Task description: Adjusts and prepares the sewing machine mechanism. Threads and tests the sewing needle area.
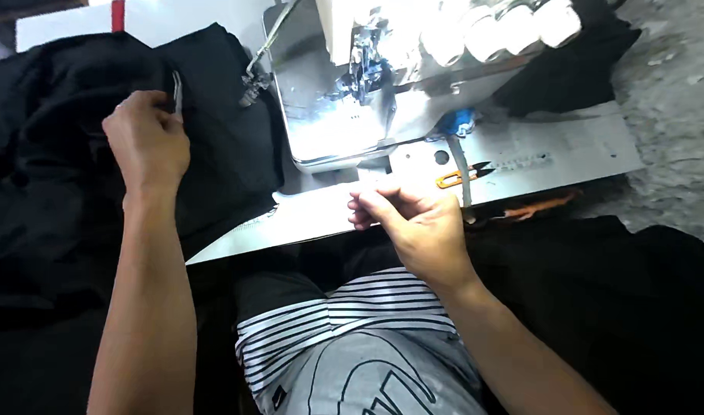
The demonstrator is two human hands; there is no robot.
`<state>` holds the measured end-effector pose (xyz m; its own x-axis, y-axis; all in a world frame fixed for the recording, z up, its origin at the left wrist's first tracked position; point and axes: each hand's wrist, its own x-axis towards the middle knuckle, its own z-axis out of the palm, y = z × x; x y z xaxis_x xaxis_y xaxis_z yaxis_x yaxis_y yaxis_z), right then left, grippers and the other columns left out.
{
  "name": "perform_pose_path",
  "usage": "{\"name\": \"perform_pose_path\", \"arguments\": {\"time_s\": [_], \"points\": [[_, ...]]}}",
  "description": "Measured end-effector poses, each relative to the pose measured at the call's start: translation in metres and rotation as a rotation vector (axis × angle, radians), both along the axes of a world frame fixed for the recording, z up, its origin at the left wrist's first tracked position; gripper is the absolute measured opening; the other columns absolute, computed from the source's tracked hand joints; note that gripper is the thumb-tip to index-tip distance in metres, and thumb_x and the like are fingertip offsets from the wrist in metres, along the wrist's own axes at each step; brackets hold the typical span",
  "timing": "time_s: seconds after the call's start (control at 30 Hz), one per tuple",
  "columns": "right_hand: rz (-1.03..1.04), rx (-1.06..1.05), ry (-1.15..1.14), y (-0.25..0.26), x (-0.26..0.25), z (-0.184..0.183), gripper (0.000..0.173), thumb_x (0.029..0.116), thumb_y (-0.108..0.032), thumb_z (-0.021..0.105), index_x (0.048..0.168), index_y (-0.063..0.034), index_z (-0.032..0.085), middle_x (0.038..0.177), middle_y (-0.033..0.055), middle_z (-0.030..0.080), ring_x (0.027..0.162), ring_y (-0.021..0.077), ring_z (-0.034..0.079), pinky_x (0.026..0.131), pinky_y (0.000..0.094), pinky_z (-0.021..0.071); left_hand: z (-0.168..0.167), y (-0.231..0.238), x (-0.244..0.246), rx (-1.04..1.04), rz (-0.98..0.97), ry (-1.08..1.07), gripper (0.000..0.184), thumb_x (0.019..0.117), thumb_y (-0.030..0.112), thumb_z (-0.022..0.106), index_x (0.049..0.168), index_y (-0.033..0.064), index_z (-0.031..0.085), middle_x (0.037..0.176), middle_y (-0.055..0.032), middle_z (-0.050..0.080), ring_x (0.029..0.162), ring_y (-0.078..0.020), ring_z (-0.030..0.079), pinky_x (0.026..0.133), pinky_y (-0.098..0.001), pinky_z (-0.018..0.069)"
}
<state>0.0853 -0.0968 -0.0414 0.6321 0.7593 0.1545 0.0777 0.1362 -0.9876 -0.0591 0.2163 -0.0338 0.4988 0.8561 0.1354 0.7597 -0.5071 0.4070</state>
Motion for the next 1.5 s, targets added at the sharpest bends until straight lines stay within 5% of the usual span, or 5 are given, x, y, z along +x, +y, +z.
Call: {"name": "perform_pose_path", "arguments": {"time_s": [0.2, 0.33, 0.57, 1.0, 1.5], "points": [[-0.011, 0.054, 0.113, -0.001, 0.008, -0.009, 0.012, 0.0986, -0.001, 0.066, 0.107, 0.0042, 0.072, 0.093, 0.0127, 0.076, 0.076, 0.0187, 0.075, 0.070, 0.0319, 0.0669, 0.018, -0.083, -0.024, -0.127, -0.095, -0.526, 0.040, 0.1065, 0.019, 0.052, 0.145, 0.0072, 0.050, 0.120, -0.0038, 0.063, 0.088, -0.0063, 0.069, 0.074, -0.0271, 0.0624], [0.014, 0.076, 0.118, -0.002, 0.009, -0.005, 0.012, 0.0991, -0.003, 0.065, 0.107, 0.0036, 0.072, 0.089, 0.0103, 0.075, 0.074, 0.0158, 0.074, 0.069, 0.0296, 0.0656, 0.016, -0.157, -0.020, -0.333, -0.314, -0.584, 0.034, 0.1064, 0.010, 0.046, 0.139, 0.0086, 0.052, 0.123, -0.0010, 0.063, 0.084, -0.0062, 0.067, 0.067, -0.0221, 0.0581], [0.079, 0.093, 0.182, -0.011, 0.001, -0.008, 0.014, 0.0991, -0.001, 0.064, 0.110, 0.0052, 0.071, 0.091, 0.0123, 0.075, 0.075, 0.0173, 0.075, 0.070, 0.0318, 0.0664, 0.008, -0.203, -0.021, -0.372, -0.419, -0.622, 0.033, 0.1058, 0.009, 0.052, 0.136, 0.0124, 0.063, 0.098, 0.0037, 0.070, 0.071, -0.0043, 0.062, 0.058, -0.0171, 0.0525], [-0.005, 0.116, 0.079, -0.005, 0.002, -0.011, 0.014, 0.0999, -0.005, 0.065, 0.109, 0.0018, 0.073, 0.085, 0.0075, 0.073, 0.068, 0.0107, 0.069, 0.061, 0.0241, 0.0612, 0.005, -0.226, 0.006, -0.012, -0.353, -0.445, 0.016, 0.1041, 0.015, 0.058, 0.114, 0.0108, 0.071, 0.103, 0.0008, 0.071, 0.092, -0.0054, 0.068, 0.080, -0.0238, 0.0581], [-0.086, 0.102, -0.066, -0.002, -0.002, -0.015, 0.010, 0.0972, -0.003, 0.069, 0.104, 0.0013, 0.074, 0.086, 0.0065, 0.075, 0.070, 0.0124, 0.072, 0.064, 0.0262, 0.0639, 0.000, -0.224, 0.017, -0.012, -0.315, -0.469, 0.014, 0.0988, 0.020, 0.064, 0.109, 0.0156, 0.073, 0.095, 0.0070, 0.071, 0.078, -0.0007, 0.063, 0.063, -0.0210, 0.0500]]}}
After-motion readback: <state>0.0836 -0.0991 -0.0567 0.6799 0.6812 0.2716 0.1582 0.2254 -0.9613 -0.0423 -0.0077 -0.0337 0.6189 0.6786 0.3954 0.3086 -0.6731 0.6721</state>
